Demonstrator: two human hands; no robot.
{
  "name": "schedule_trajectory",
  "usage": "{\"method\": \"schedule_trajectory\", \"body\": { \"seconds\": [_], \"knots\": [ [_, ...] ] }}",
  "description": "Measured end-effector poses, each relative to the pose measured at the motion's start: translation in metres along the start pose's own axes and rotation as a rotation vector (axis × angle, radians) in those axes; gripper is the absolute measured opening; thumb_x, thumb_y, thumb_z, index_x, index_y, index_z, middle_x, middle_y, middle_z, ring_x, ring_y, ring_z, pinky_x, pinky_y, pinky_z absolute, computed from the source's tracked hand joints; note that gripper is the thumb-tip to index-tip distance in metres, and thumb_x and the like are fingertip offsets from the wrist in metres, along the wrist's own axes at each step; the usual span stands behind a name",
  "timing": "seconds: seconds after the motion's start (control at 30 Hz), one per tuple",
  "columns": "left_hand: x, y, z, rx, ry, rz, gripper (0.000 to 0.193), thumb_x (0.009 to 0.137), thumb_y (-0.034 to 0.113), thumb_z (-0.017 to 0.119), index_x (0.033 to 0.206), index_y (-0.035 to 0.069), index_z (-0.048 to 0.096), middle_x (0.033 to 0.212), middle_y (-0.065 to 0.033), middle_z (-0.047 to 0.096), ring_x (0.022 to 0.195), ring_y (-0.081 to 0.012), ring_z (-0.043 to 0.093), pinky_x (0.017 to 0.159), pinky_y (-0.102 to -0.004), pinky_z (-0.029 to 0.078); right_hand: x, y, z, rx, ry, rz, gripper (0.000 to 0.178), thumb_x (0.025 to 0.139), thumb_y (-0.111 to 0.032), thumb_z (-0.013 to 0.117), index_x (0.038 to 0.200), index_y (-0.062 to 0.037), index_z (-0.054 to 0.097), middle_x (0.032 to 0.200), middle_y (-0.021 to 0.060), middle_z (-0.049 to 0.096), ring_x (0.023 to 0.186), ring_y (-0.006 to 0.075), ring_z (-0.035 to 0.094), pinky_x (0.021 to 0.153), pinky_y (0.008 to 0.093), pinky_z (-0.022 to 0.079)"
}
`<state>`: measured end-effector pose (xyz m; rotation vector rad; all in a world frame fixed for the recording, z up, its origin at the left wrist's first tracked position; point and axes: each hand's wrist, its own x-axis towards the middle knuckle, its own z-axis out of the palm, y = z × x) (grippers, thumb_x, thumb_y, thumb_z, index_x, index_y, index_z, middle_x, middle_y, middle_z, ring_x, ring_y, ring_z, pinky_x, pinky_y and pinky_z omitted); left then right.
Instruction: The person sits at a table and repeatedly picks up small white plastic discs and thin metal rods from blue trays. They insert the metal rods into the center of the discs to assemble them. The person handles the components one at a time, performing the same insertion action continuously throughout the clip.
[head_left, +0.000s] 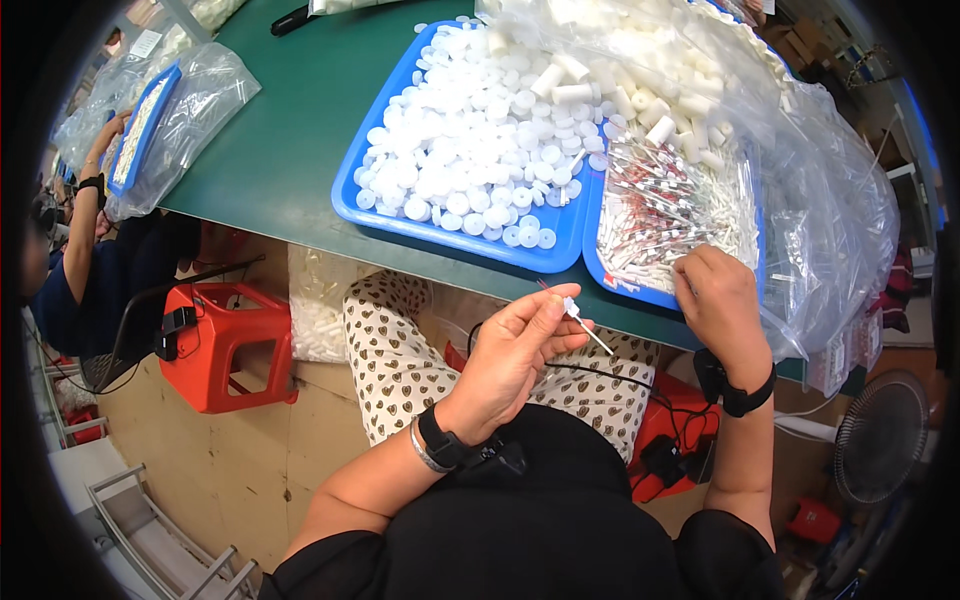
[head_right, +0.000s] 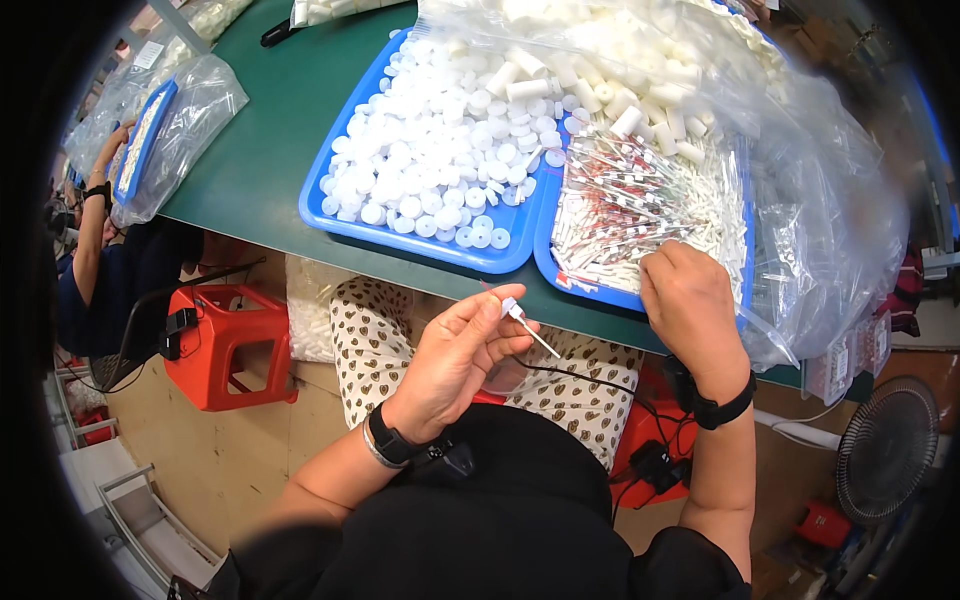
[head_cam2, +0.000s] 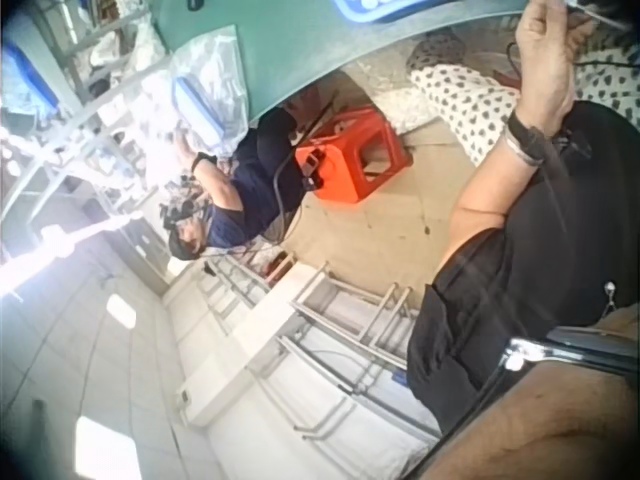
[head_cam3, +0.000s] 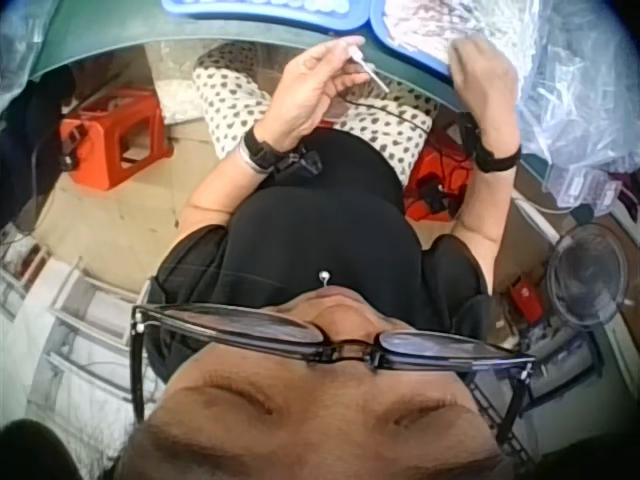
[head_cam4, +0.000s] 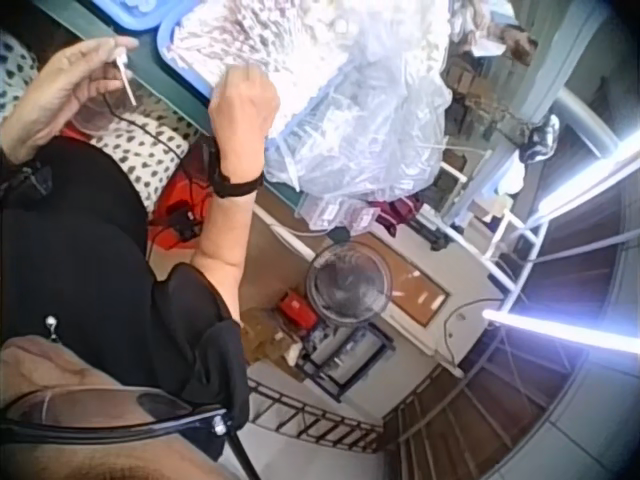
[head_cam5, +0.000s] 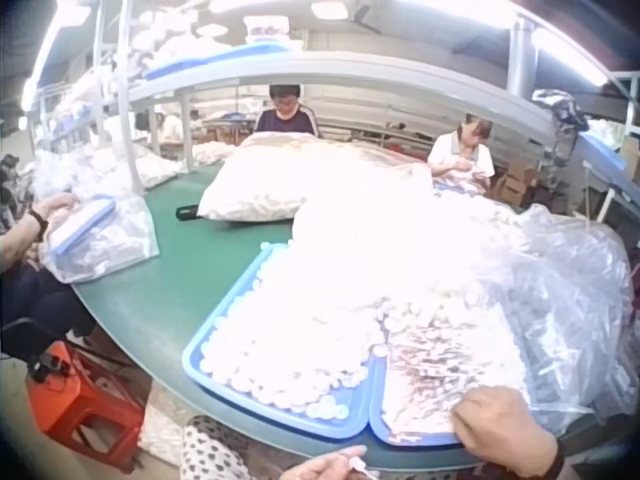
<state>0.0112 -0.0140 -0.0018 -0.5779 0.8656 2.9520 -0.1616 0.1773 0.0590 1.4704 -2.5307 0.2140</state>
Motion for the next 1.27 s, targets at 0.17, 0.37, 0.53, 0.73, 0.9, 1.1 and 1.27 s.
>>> {"method": "schedule_trajectory", "body": {
  "seconds": [0.17, 0.37, 0.53, 0.73, 0.9, 1.1, 1.27],
  "knots": [
    [0.001, 0.008, 0.004, -0.012, 0.019, 0.078, 0.041, 0.103, 0.021, 0.054, 0.132, -0.007, 0.05, 0.106, -0.0124, 0.066, 0.109, -0.0221, 0.065, 0.096, -0.0292, 0.054, -0.009, -0.029, -0.006, 0.575, -0.004, 0.212, 0.007, 0.083, 0.0, 0.065, 0.09, 0.0002, 0.063, 0.077, 0.0101, 0.065, 0.056, 0.016, 0.062, 0.051, 0.0277, 0.047],
    [0.004, 0.014, 0.014, -0.063, 0.015, 0.131, 0.041, 0.103, 0.02, 0.054, 0.133, -0.007, 0.049, 0.109, -0.0145, 0.066, 0.111, -0.0227, 0.065, 0.098, -0.0301, 0.053, -0.011, -0.056, 0.001, 0.729, 0.064, 0.13, 0.011, 0.081, 0.003, 0.068, 0.09, 0.0002, 0.063, 0.075, 0.0059, 0.064, 0.055, 0.0145, 0.059, 0.051, 0.0254, 0.046],
    [0.006, 0.013, 0.014, -0.06, 0.052, 0.15, 0.04, 0.103, 0.019, 0.054, 0.133, -0.007, 0.049, 0.11, -0.0157, 0.066, 0.109, -0.0225, 0.065, 0.098, -0.0299, 0.054, -0.009, -0.059, 0.002, 0.704, 0.1, 0.094, 0.012, 0.081, 0.004, 0.069, 0.091, -0.0003, 0.063, 0.076, 0.0073, 0.064, 0.055, 0.0162, 0.06, 0.05, 0.0272, 0.046],
    [0.009, 0.01, 0.008, -0.124, 0.053, 0.165, 0.038, 0.102, 0.018, 0.055, 0.132, -0.006, 0.05, 0.109, -0.0117, 0.066, 0.11, -0.023, 0.065, 0.099, -0.0313, 0.053, -0.003, -0.059, 0.003, 0.581, 0.158, -0.003, 0.016, 0.077, 0.004, 0.072, 0.089, -0.0014, 0.063, 0.077, 0.0105, 0.066, 0.062, 0.0261, 0.063, 0.056, 0.0349, 0.048],
    [0.009, 0.012, 0.005, -0.137, 0.051, 0.164, 0.037, 0.103, 0.018, 0.054, 0.131, -0.006, 0.051, 0.108, -0.0103, 0.067, 0.11, -0.0232, 0.065, 0.099, -0.0317, 0.052, 0.0, -0.061, 0.003, 0.552, 0.179, -0.018, 0.017, 0.076, 0.005, 0.073, 0.089, -0.0017, 0.063, 0.077, 0.0111, 0.066, 0.063, 0.0282, 0.063, 0.057, 0.0364, 0.049],
    [0.01, 0.012, 0.004, -0.141, 0.053, 0.163, 0.037, 0.103, 0.018, 0.054, 0.131, -0.006, 0.051, 0.108, -0.0104, 0.066, 0.11, -0.0229, 0.065, 0.099, -0.0317, 0.052, 0.003, -0.062, 0.004, 0.511, 0.2, -0.083, 0.018, 0.076, 0.004, 0.074, 0.089, -0.0024, 0.063, 0.077, 0.0104, 0.066, 0.063, 0.0278, 0.063, 0.056, 0.0362, 0.048],
    [0.008, 0.008, 0.007, -0.116, 0.028, 0.106, 0.039, 0.102, 0.016, 0.054, 0.135, -0.004, 0.049, 0.117, -0.0105, 0.064, 0.114, -0.0213, 0.062, 0.1, -0.0312, 0.051, 0.012, -0.065, 0.002, 0.464, 0.217, -0.132, 0.019, 0.075, 0.003, 0.075, 0.089, -0.0035, 0.064, 0.077, 0.0097, 0.067, 0.063, 0.0272, 0.063, 0.056, 0.0362, 0.048]
  ]
}}
